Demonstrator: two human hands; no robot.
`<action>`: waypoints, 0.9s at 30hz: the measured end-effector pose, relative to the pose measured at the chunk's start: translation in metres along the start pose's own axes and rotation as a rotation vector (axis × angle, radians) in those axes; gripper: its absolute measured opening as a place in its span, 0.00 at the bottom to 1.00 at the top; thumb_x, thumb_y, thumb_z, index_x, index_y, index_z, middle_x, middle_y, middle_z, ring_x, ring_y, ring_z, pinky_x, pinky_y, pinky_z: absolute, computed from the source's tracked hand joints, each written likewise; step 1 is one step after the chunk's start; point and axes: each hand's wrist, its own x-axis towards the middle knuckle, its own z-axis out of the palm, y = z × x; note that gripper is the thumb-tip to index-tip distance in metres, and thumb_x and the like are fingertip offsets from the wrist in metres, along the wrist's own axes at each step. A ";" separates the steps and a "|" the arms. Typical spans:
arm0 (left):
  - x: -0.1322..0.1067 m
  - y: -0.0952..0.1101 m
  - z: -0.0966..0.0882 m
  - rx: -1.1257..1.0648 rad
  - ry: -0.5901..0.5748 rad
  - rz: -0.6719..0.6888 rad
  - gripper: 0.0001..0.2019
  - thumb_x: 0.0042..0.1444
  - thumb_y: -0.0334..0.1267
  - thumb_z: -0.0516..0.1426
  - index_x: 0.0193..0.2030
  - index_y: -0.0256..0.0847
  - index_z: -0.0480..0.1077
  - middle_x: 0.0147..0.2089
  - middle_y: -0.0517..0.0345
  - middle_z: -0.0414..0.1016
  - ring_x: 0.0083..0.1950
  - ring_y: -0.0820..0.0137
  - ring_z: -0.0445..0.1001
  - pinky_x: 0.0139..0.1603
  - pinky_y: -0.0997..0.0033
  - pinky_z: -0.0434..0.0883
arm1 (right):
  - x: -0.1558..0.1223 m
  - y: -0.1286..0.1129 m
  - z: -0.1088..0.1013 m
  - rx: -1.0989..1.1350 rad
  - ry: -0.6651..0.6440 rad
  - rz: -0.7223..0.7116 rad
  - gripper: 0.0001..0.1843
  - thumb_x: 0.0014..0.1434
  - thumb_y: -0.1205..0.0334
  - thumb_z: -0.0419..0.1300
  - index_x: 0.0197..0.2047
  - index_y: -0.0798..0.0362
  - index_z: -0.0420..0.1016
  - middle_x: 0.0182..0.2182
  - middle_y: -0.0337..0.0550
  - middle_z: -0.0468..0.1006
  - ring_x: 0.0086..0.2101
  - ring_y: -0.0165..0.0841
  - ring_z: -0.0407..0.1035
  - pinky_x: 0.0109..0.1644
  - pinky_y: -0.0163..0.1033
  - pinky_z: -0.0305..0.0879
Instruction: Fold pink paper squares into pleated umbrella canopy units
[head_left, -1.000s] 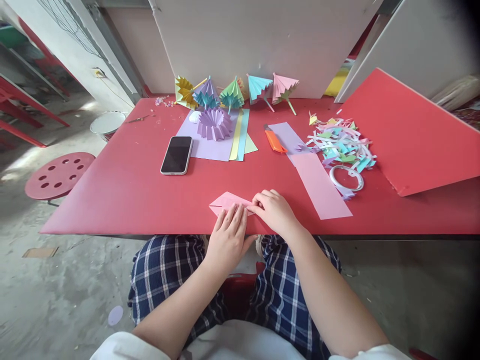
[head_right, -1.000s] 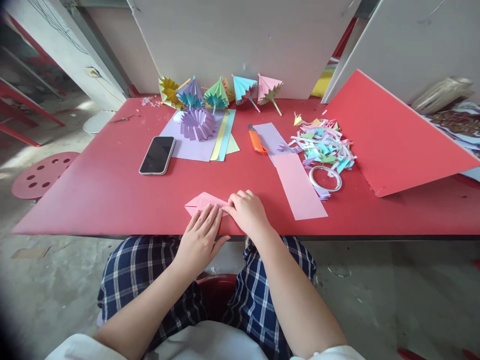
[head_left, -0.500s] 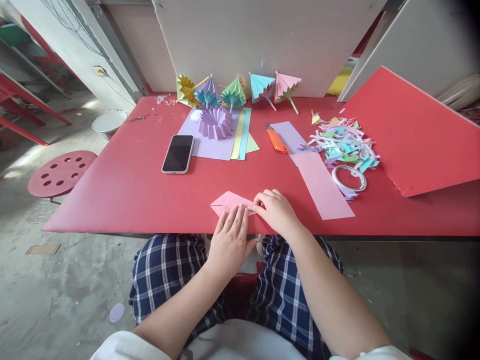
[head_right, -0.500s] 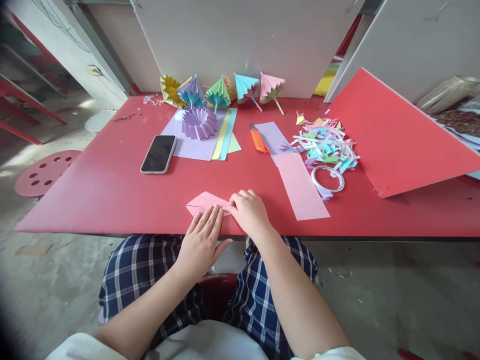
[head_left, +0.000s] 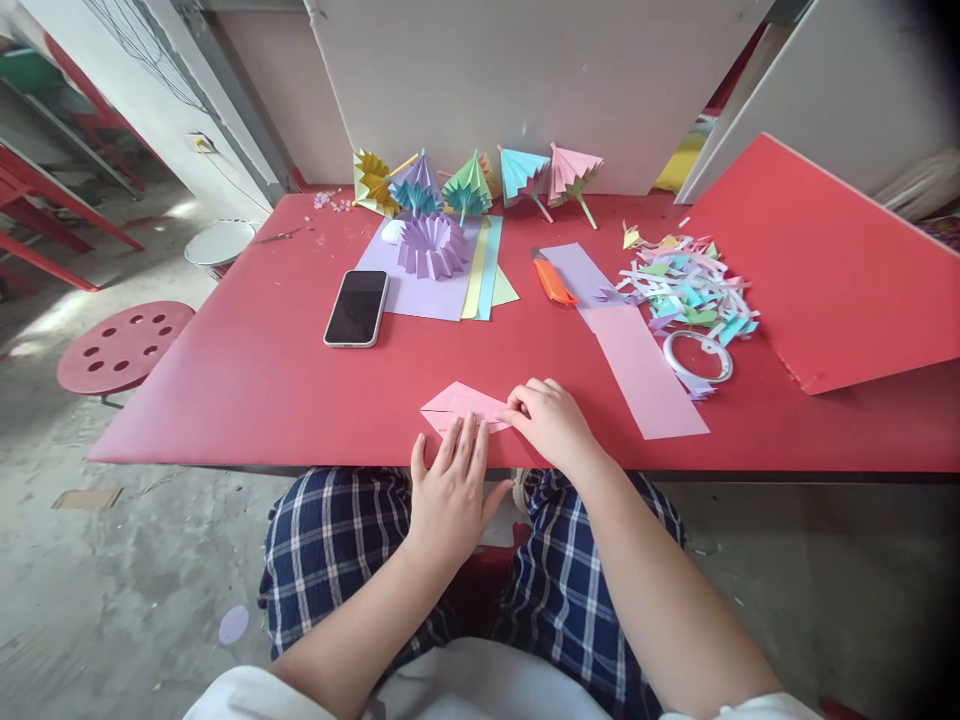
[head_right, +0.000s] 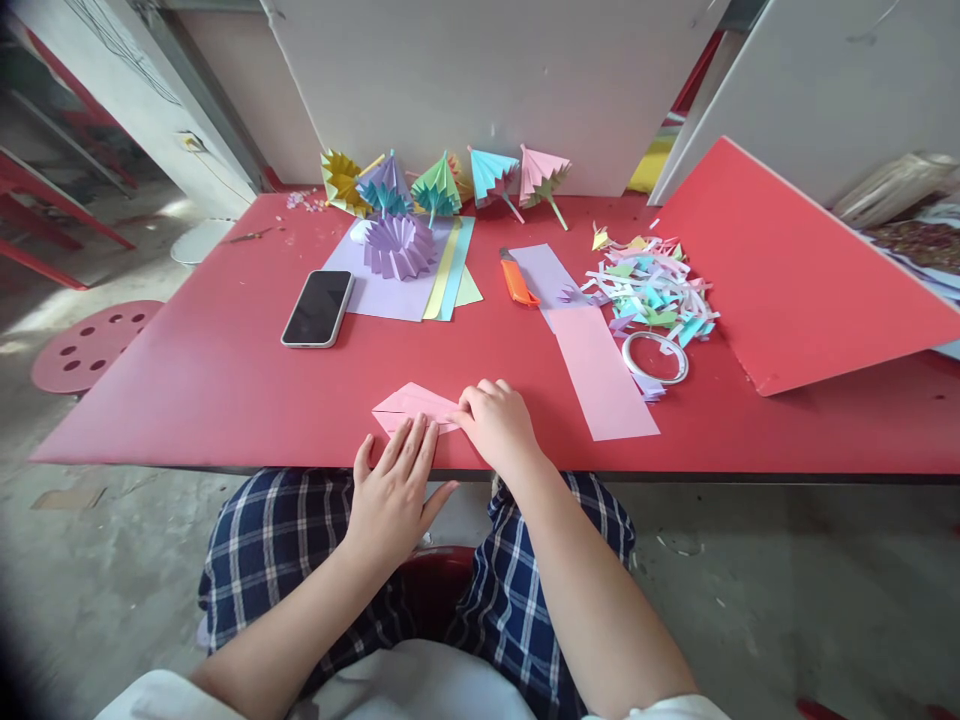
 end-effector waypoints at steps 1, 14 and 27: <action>-0.001 -0.001 0.000 0.000 0.011 -0.003 0.29 0.60 0.51 0.42 0.63 0.35 0.52 0.64 0.50 0.52 0.63 0.60 0.56 0.62 0.50 0.43 | 0.000 0.000 0.000 0.003 -0.001 -0.001 0.13 0.57 0.53 0.54 0.26 0.51 0.69 0.27 0.41 0.72 0.30 0.33 0.60 0.34 0.37 0.56; -0.001 -0.002 0.000 -0.009 0.039 -0.009 0.28 0.59 0.50 0.44 0.62 0.36 0.54 0.63 0.50 0.55 0.61 0.58 0.58 0.60 0.52 0.47 | 0.000 -0.002 0.010 -0.085 0.088 0.010 0.18 0.55 0.46 0.53 0.24 0.52 0.68 0.26 0.43 0.72 0.30 0.34 0.60 0.33 0.38 0.54; -0.019 -0.033 -0.007 0.030 0.115 -0.091 0.27 0.57 0.46 0.49 0.61 0.34 0.56 0.60 0.45 0.61 0.60 0.56 0.60 0.58 0.52 0.53 | 0.001 -0.002 0.009 -0.069 0.068 0.026 0.17 0.55 0.47 0.54 0.24 0.51 0.69 0.26 0.42 0.71 0.30 0.34 0.60 0.32 0.37 0.53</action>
